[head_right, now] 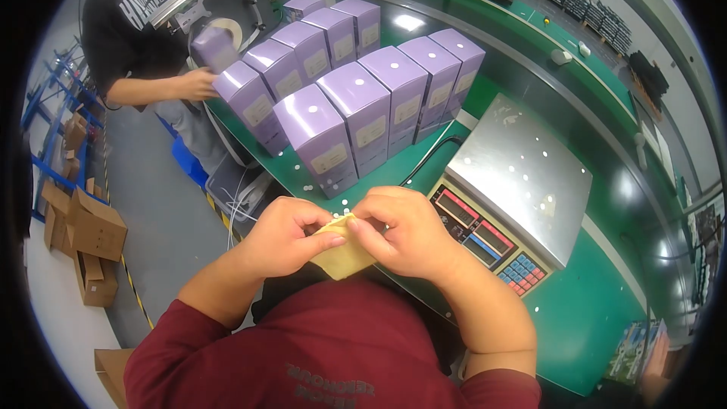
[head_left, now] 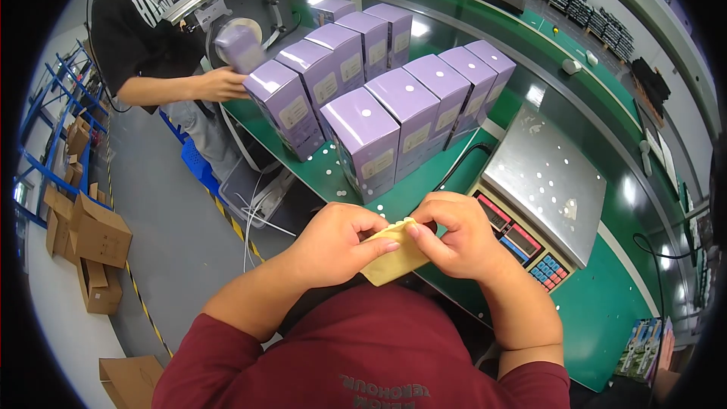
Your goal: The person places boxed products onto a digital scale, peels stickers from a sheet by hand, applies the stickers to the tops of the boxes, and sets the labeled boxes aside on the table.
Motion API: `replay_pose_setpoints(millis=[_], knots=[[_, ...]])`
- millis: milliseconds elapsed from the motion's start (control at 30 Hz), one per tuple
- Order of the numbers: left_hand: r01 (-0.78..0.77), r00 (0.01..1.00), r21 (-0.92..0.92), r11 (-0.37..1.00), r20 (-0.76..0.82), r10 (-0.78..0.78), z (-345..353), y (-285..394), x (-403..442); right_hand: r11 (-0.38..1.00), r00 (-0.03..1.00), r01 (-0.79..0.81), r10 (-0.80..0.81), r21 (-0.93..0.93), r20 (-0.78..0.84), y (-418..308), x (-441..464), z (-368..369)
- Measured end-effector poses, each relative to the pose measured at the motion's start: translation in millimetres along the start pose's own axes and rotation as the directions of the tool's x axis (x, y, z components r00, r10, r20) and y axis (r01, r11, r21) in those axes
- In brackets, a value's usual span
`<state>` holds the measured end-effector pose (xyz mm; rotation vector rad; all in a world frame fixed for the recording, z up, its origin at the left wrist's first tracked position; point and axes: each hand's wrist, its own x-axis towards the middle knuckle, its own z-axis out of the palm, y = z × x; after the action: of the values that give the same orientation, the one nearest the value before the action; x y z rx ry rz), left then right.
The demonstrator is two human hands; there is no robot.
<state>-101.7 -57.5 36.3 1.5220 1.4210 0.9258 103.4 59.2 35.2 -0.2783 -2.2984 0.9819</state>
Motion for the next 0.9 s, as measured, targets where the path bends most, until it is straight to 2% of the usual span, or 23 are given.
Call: replay_pose_setpoints(millis=[133, 267, 433, 533, 667, 900], knots=[[0.086, 0.996, -0.130, 0.988, 0.007, -0.086, -1.9, -3.0, -2.2, 1.000, 0.999, -0.023, 0.022, -0.013, -0.035, 3.0, -0.4, -6.2], [0.065, 0.998, -0.018, 0.998, -0.027, -0.065, -5.1, -2.9, -1.6, 1.000, 0.999, -0.023, 0.023, -0.003, -0.044, 4.0, 0.9, -3.5], [0.059, 0.997, -0.070, 0.996, -0.037, -0.061, -2.0, -5.5, -2.0, 0.998, 0.998, -0.057, 0.057, 0.037, -0.008, 0.4, 1.6, -2.7], [0.052, 0.997, -0.223, 0.973, -0.036, -0.061, 0.1, -5.6, -1.6, 1.000, 0.998, -0.014, 0.013, -0.006, -0.057, 4.3, 0.4, -3.0], [0.060, 0.997, -0.150, 0.987, -0.034, -0.066, -4.7, -5.2, -2.1, 0.999, 0.998, 0.003, -0.007, -0.051, -0.063, 5.0, 0.1, -8.3], [0.076, 0.996, -0.174, 0.982, -0.024, -0.081, -7.8, -8.1, 1.9, 0.999, 0.992, -0.017, 0.011, -0.045, -0.124, 5.0, -0.8, -14.6]])
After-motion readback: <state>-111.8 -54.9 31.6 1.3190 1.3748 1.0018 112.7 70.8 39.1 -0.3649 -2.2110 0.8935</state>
